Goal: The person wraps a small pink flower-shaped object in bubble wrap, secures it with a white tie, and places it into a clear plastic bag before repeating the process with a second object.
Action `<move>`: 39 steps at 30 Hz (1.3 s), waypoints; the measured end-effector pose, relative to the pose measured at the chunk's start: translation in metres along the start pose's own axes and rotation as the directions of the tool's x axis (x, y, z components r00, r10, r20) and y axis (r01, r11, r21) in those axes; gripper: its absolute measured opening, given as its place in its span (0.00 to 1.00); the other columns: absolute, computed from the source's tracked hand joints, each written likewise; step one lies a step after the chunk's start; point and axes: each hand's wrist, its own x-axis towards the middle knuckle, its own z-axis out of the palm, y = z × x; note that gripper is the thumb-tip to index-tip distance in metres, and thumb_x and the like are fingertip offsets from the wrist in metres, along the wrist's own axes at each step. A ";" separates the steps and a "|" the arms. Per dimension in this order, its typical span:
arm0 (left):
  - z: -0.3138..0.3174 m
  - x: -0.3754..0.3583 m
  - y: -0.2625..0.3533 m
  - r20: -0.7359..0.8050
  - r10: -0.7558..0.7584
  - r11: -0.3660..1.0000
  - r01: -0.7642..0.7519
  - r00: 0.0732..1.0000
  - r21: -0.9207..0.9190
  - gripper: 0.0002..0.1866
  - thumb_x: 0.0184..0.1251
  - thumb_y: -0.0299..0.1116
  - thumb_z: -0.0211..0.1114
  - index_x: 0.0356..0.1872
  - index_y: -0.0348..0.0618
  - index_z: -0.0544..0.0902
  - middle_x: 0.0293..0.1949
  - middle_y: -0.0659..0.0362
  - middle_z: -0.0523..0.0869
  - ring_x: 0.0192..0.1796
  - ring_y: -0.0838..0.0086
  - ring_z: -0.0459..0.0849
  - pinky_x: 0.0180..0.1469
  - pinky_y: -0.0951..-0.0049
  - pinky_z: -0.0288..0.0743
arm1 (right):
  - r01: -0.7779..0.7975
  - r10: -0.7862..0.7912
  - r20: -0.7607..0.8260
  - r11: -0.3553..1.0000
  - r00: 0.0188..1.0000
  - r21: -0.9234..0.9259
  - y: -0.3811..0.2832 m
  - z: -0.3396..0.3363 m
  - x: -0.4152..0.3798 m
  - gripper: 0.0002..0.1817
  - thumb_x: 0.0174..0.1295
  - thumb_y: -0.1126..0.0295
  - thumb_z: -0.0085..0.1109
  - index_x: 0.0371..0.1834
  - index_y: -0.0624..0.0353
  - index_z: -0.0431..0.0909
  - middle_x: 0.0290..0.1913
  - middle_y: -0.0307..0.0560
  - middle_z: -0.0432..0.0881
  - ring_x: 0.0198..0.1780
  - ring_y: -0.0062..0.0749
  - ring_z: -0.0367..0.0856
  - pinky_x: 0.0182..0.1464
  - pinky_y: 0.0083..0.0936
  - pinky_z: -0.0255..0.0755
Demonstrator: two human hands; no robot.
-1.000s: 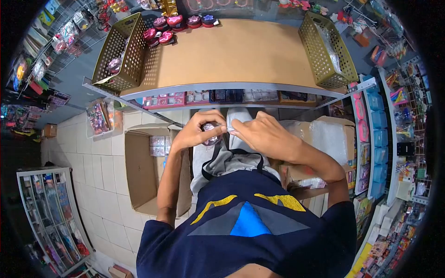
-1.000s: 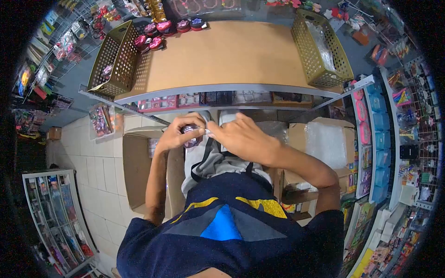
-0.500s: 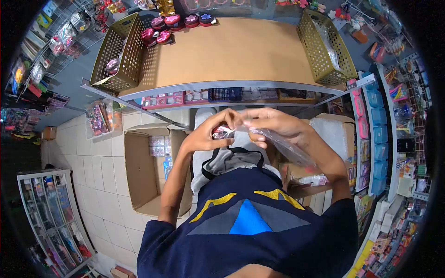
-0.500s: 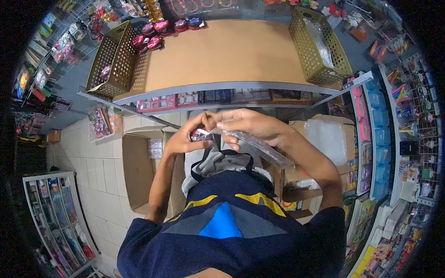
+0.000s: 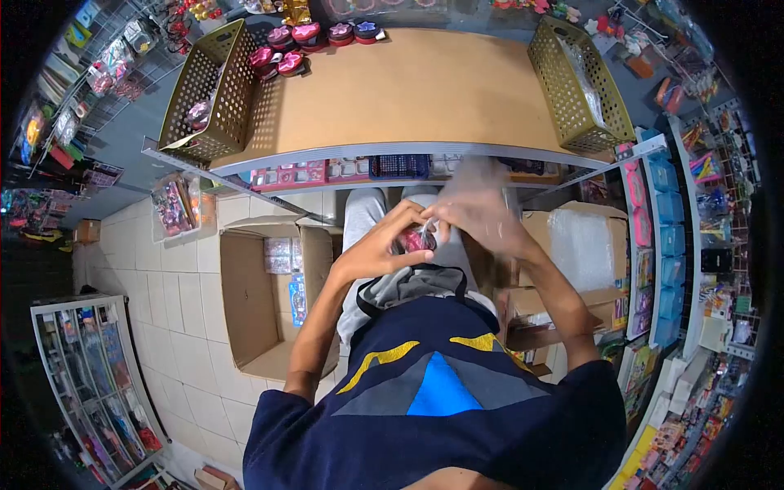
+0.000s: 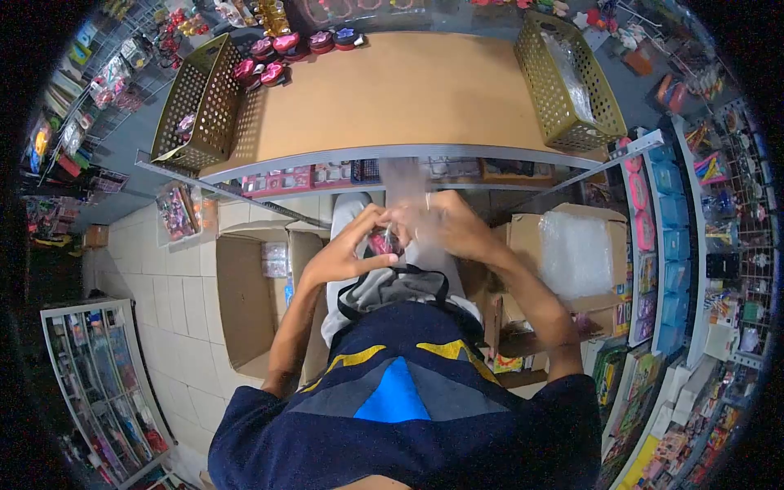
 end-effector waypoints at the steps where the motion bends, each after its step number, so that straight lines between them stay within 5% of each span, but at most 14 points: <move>1: -0.003 -0.001 0.000 -0.002 -0.040 0.995 0.040 0.999 0.093 0.25 0.57 0.37 0.73 0.50 0.37 0.72 0.44 0.50 0.72 0.43 0.58 0.71 0.55 0.66 0.65 | -0.012 0.009 -0.068 0.999 0.998 -0.043 0.000 0.002 0.000 0.14 0.68 0.68 0.59 0.51 0.65 0.83 0.46 0.46 0.86 0.48 0.24 0.80 0.53 0.23 0.73; 6: -0.002 -0.001 0.002 -0.168 -0.068 0.991 0.086 0.983 0.101 0.21 0.53 0.32 0.75 0.39 0.40 0.69 0.40 0.50 0.74 0.48 0.55 0.75 0.53 0.63 0.69 | 0.116 -0.047 -0.307 0.971 0.951 0.210 -0.008 0.020 0.005 0.08 0.65 0.72 0.62 0.39 0.67 0.86 0.41 0.45 0.86 0.43 0.23 0.81 0.47 0.20 0.73; 8: 0.001 0.003 0.009 -0.164 -0.022 0.997 0.034 0.986 0.072 0.21 0.56 0.30 0.74 0.41 0.40 0.68 0.47 0.47 0.79 0.48 0.53 0.78 0.52 0.63 0.72 | 0.103 -0.089 -0.349 0.994 0.933 0.021 -0.003 0.018 0.008 0.07 0.65 0.73 0.62 0.39 0.67 0.85 0.37 0.44 0.87 0.40 0.21 0.82 0.43 0.20 0.74; 10: -0.001 0.003 0.019 -0.003 -0.434 0.894 0.430 0.901 -0.127 0.23 0.56 0.30 0.74 0.46 0.39 0.69 0.51 0.45 0.79 0.49 0.52 0.80 0.51 0.63 0.74 | 0.136 -0.200 -0.430 0.975 0.881 -0.174 0.001 0.019 0.010 0.07 0.66 0.73 0.62 0.39 0.67 0.84 0.35 0.43 0.87 0.40 0.21 0.82 0.41 0.20 0.74; 11: 0.002 0.002 0.022 -0.007 -0.416 0.902 0.412 0.909 -0.125 0.22 0.59 0.30 0.72 0.47 0.38 0.69 0.51 0.44 0.79 0.50 0.52 0.80 0.51 0.62 0.73 | 0.128 -0.109 -0.462 0.992 0.880 0.009 0.000 0.023 0.009 0.07 0.66 0.72 0.62 0.40 0.64 0.85 0.35 0.43 0.87 0.40 0.21 0.83 0.40 0.19 0.74; 17: 0.003 0.002 0.025 -0.021 -0.253 0.967 0.252 0.967 -0.043 0.14 0.72 0.33 0.53 0.53 0.36 0.70 0.48 0.44 0.76 0.54 0.51 0.76 0.59 0.57 0.67 | 0.159 0.043 -0.587 0.945 0.808 0.287 0.005 0.023 0.011 0.05 0.68 0.72 0.61 0.37 0.63 0.82 0.33 0.40 0.86 0.37 0.20 0.84 0.36 0.16 0.71; 20: 0.006 -0.002 0.005 -0.061 -0.062 0.963 0.076 0.996 0.257 0.13 0.69 0.33 0.57 0.49 0.37 0.72 0.49 0.46 0.75 0.54 0.51 0.74 0.58 0.58 0.66 | 0.214 -0.087 -0.641 0.969 0.763 0.122 0.016 0.015 0.014 0.04 0.66 0.73 0.63 0.39 0.61 0.82 0.32 0.40 0.86 0.30 0.17 0.82 0.34 0.14 0.72; 23: 0.002 -0.002 0.007 -0.125 -0.032 0.913 0.080 0.992 0.401 0.13 0.63 0.35 0.62 0.42 0.37 0.75 0.51 0.47 0.76 0.54 0.52 0.74 0.56 0.58 0.67 | 0.080 -0.003 -0.629 0.992 0.778 0.094 0.022 0.006 0.011 0.09 0.65 0.74 0.64 0.46 0.61 0.78 0.32 0.40 0.86 0.28 0.16 0.81 0.31 0.13 0.71; 26: 0.003 -0.003 0.006 -0.247 0.076 0.909 0.035 0.966 0.416 0.14 0.57 0.35 0.67 0.37 0.38 0.74 0.54 0.49 0.75 0.55 0.53 0.74 0.55 0.55 0.67 | 0.153 -0.008 -0.665 0.975 0.747 0.160 0.025 0.010 0.010 0.21 0.66 0.74 0.63 0.60 0.60 0.68 0.33 0.44 0.86 0.27 0.16 0.80 0.29 0.13 0.71; 27: 0.004 -0.001 0.005 -0.282 0.156 0.914 -0.030 0.947 0.404 0.14 0.54 0.35 0.68 0.35 0.40 0.74 0.45 0.48 0.80 0.47 0.53 0.79 0.46 0.55 0.71 | 0.169 -0.013 -0.694 0.973 0.719 0.157 0.026 0.012 0.012 0.24 0.66 0.75 0.62 0.62 0.59 0.63 0.32 0.44 0.85 0.27 0.16 0.79 0.28 0.13 0.70; 30: 0.011 -0.009 0.004 -0.120 -0.246 0.938 0.267 0.962 0.222 0.14 0.55 0.34 0.70 0.36 0.39 0.75 0.32 0.47 0.81 0.35 0.52 0.82 0.39 0.60 0.74 | 0.196 -0.031 -0.763 0.973 0.645 0.126 0.025 0.015 0.014 0.29 0.69 0.76 0.57 0.69 0.58 0.53 0.31 0.43 0.82 0.26 0.16 0.78 0.27 0.14 0.70; 31: 0.014 -0.007 0.003 -0.163 -0.088 0.947 0.134 0.983 0.292 0.15 0.55 0.34 0.71 0.36 0.39 0.75 0.23 0.49 0.79 0.27 0.52 0.81 0.31 0.61 0.73 | 0.195 -0.045 -0.774 0.975 0.631 0.103 0.021 0.015 0.015 0.30 0.70 0.76 0.56 0.70 0.57 0.51 0.32 0.42 0.81 0.26 0.16 0.77 0.27 0.14 0.70; 36: 0.022 -0.006 0.002 -0.192 -0.040 0.955 0.094 0.981 0.281 0.17 0.54 0.36 0.72 0.37 0.38 0.75 0.27 0.47 0.81 0.30 0.51 0.82 0.34 0.60 0.75 | 0.271 -0.225 -0.806 0.959 0.547 -0.084 0.009 0.011 0.019 0.33 0.73 0.73 0.52 0.75 0.52 0.45 0.33 0.45 0.78 0.23 0.17 0.76 0.19 0.13 0.67; 39: 0.023 -0.005 0.009 -0.181 -0.039 0.961 0.087 0.983 0.264 0.17 0.55 0.36 0.72 0.36 0.38 0.74 0.27 0.47 0.81 0.30 0.51 0.82 0.34 0.60 0.75 | 0.323 -0.304 -0.827 0.933 0.472 -0.158 0.009 0.013 0.018 0.28 0.73 0.76 0.49 0.73 0.53 0.51 0.35 0.44 0.78 0.23 0.16 0.75 0.20 0.13 0.68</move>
